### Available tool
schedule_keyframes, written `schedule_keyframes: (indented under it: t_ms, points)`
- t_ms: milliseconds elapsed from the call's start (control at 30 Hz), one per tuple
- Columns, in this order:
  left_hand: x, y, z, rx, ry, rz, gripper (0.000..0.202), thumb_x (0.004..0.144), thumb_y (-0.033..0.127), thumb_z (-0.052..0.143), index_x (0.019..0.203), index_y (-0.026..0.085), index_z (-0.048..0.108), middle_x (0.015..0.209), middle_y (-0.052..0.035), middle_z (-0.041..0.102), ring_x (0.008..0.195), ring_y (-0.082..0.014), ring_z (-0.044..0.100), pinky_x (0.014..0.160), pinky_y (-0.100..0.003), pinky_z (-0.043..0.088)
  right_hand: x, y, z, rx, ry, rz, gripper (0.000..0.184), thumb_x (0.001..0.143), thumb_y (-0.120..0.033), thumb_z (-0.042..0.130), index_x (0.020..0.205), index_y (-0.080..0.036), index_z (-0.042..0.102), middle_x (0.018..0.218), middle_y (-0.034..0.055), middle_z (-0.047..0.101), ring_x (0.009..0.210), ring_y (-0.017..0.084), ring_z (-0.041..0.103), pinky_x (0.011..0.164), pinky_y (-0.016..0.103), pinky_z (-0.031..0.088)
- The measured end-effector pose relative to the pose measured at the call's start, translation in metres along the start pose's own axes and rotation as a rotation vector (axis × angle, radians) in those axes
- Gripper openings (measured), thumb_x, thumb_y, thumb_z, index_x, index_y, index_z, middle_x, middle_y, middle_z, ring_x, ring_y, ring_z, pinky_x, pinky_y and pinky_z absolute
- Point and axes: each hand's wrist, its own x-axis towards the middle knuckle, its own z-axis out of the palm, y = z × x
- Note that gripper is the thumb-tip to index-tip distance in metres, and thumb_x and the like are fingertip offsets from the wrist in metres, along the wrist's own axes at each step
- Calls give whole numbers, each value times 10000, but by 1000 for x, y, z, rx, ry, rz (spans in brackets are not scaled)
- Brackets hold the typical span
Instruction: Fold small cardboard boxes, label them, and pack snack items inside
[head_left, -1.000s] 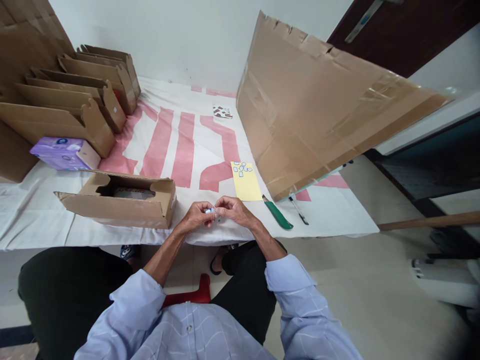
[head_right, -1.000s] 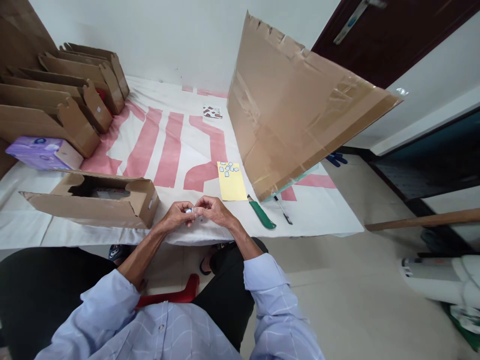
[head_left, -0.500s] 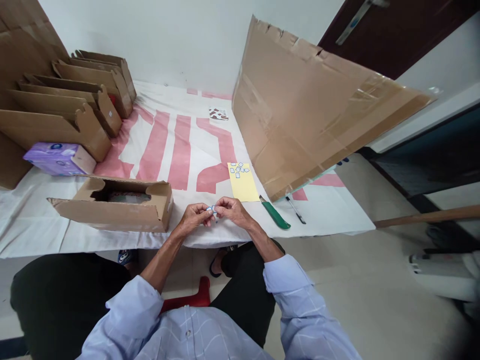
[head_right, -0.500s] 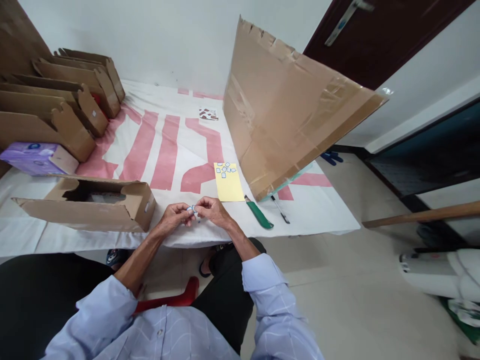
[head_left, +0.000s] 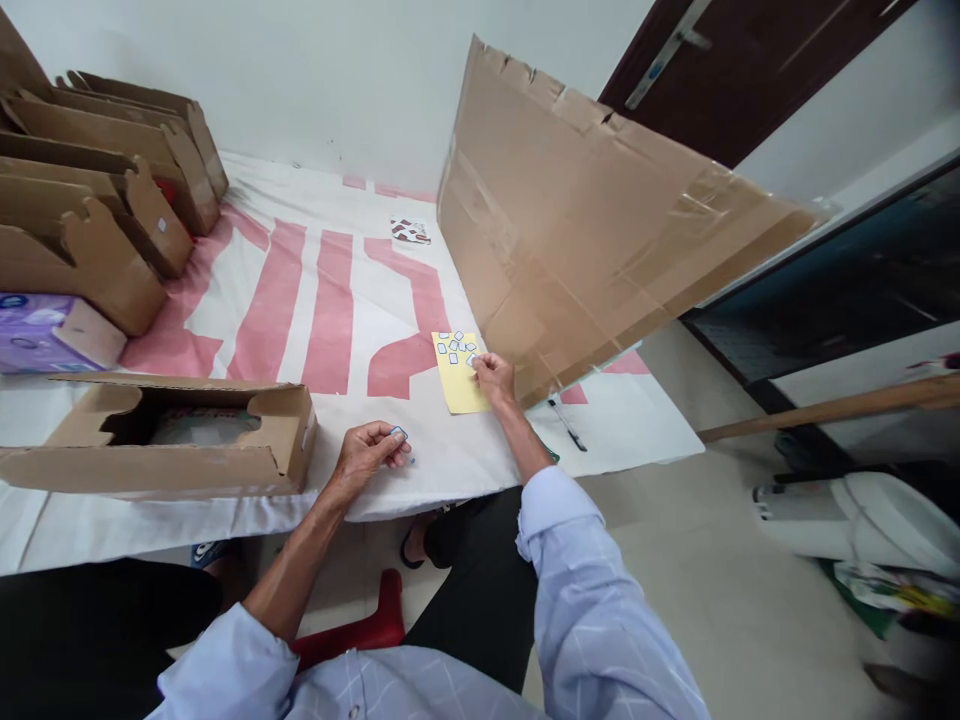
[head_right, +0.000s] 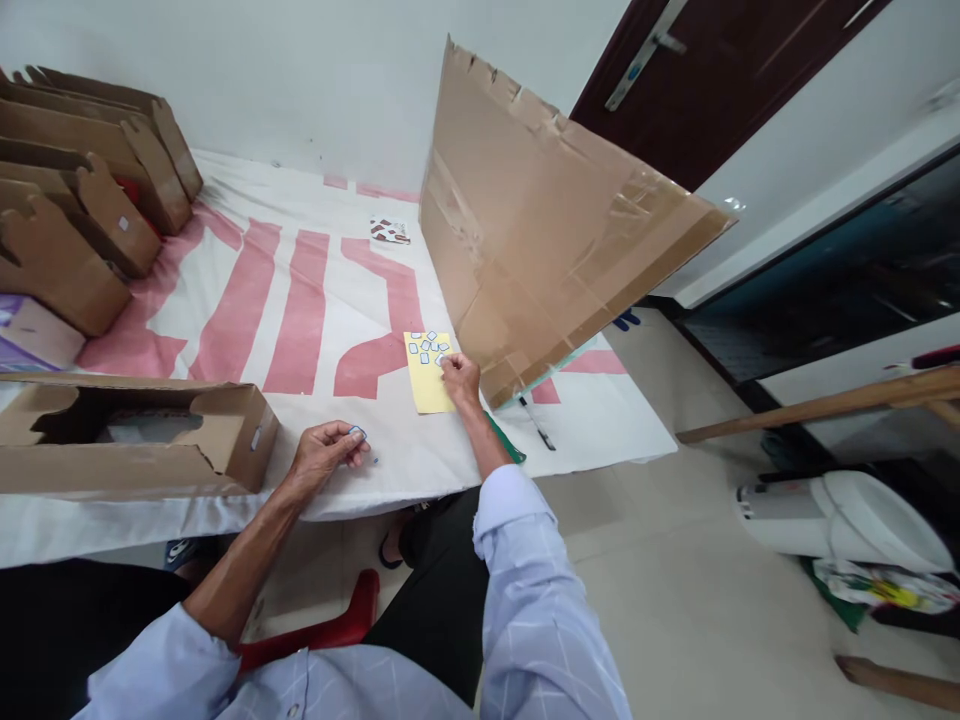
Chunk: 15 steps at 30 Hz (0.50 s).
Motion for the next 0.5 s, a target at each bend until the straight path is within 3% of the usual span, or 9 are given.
schedule_keyframes:
  t_ms: [167, 500]
  points:
    - [0, 2, 2, 0, -8, -24, 535, 651, 615, 966, 768, 135, 759, 724, -91, 792, 530, -142, 661, 527, -254, 536, 48, 12, -2, -239, 157, 45, 152, 835, -307, 635, 780, -190, 715, 793, 61, 763, 832, 219, 687, 701, 267, 499]
    - [0, 3, 1, -25, -41, -44, 507, 659, 595, 955, 755, 135, 765, 711, -93, 796, 519, -140, 652, 525, -254, 531, 59, 16, 11, -527, 183, 136, 194, 882, -242, 681, 944, -157, 844, 953, 143, 828, 880, 248, 726, 784, 303, 503]
